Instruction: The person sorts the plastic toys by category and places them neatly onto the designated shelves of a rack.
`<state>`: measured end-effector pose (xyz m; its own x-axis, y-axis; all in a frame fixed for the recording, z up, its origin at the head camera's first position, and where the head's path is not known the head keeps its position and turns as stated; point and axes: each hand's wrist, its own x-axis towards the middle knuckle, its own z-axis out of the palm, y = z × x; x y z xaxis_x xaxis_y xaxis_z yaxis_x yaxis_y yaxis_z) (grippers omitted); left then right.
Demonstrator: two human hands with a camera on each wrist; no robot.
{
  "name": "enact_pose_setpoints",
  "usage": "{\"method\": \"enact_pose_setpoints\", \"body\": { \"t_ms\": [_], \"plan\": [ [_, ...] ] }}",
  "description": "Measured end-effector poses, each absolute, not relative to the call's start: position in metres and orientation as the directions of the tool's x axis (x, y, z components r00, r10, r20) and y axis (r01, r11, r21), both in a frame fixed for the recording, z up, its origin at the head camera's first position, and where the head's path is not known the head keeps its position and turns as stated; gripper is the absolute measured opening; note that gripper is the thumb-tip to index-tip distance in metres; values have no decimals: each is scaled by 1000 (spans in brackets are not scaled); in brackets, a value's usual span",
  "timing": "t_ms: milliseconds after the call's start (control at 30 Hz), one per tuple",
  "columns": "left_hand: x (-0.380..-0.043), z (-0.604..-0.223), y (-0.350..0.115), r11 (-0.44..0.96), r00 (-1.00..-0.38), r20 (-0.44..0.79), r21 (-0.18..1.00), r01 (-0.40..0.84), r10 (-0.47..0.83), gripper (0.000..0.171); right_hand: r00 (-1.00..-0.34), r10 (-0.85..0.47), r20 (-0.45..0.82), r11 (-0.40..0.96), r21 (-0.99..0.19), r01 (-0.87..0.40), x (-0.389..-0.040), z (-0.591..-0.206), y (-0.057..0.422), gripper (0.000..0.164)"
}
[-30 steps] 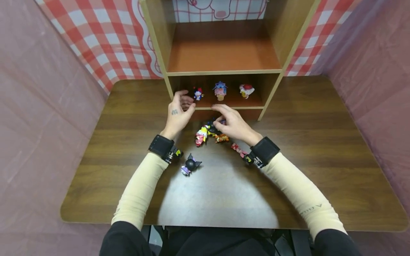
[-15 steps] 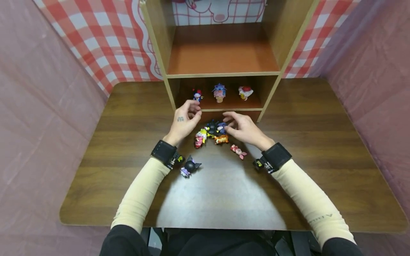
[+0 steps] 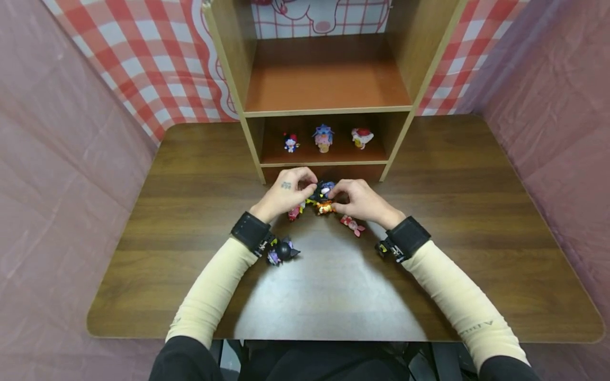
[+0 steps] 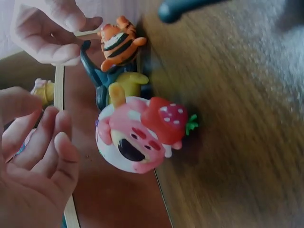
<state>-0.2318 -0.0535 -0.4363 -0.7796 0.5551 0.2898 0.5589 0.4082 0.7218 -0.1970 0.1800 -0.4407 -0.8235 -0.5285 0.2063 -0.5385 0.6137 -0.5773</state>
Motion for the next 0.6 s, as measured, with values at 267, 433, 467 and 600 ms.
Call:
{"method": "enact_pose_setpoints", "body": {
  "t_ms": [267, 433, 467, 600],
  "plan": [
    [-225, -434, -46, 456, -683, 117, 662, 595, 721, 4, -831, -532, 163, 625, -586, -515, -197, -443, 177, 21],
    [-222, -431, -40, 500, -633, 22, 593, 631, 774, 7, -845, -515, 142, 647, -582, -493, -198, -443, 175, 18],
    [-221, -430, -39, 507, -627, 8, 579, 638, 779, 7, -847, -511, 143, 650, -581, -490, -198, -443, 174, 18],
    [-219, -428, -36, 535, -619, -33, 539, 650, 785, 7, -854, -501, 139, 666, -569, -483, -198, -445, 176, 17]
  ]
}}
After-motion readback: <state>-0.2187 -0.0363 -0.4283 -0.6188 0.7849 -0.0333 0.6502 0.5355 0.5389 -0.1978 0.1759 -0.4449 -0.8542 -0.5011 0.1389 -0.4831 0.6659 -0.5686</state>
